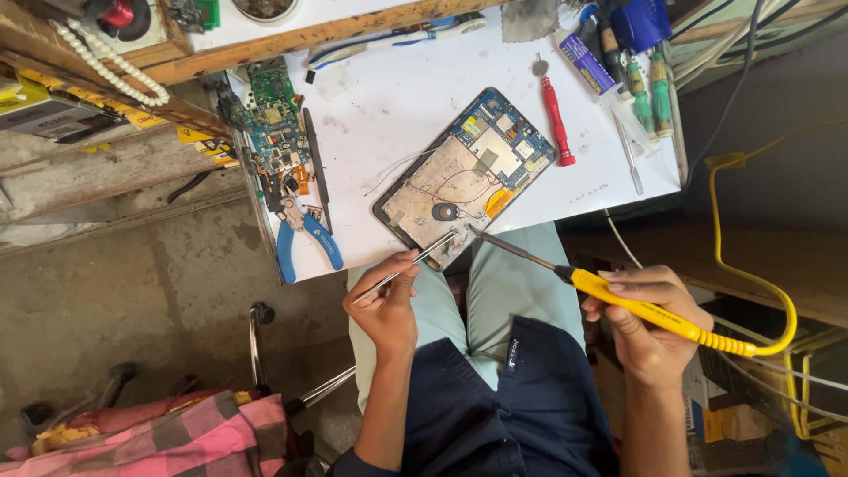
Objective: The person sits at a repair bench holding a soldering iron in one hand and a thin metal tool in the other, soldering a wire on the exposed motherboard of a disassembled phone lying on the bench. Near the end they hold a blue spool of solder and feed solder onto the iron tip.
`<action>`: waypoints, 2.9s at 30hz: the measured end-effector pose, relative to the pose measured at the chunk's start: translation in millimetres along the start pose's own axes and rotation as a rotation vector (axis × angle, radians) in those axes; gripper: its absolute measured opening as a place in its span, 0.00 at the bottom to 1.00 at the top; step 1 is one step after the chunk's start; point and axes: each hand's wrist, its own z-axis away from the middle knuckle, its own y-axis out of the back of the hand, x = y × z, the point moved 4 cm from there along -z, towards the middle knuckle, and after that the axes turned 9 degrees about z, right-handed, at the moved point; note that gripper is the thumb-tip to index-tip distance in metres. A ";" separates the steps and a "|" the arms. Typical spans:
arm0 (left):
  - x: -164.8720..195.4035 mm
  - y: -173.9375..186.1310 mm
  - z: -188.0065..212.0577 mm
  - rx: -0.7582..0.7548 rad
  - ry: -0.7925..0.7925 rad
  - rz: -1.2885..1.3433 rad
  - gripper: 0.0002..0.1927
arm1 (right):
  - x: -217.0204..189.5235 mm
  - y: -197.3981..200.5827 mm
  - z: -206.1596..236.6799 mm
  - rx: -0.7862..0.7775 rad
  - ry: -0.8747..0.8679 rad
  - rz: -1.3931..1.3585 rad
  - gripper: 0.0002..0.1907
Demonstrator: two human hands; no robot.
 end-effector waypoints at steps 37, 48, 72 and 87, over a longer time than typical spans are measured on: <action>33.6 -21.4 -6.6 -0.205 -0.215 -0.129 0.07 | -5.5 -5.1 -0.7 -0.070 0.007 0.141 0.08; 37.9 -23.2 -6.0 -0.206 -0.217 -0.167 0.08 | -8.1 -5.7 -1.4 -0.085 0.021 0.222 0.06; 37.7 -22.3 -7.5 -0.214 -0.214 -0.152 0.08 | -8.1 -6.4 -1.1 -0.086 0.016 0.232 0.06; 35.9 -20.8 -7.7 -0.219 -0.214 -0.138 0.08 | -7.3 -7.3 -1.6 -0.093 0.022 0.224 0.06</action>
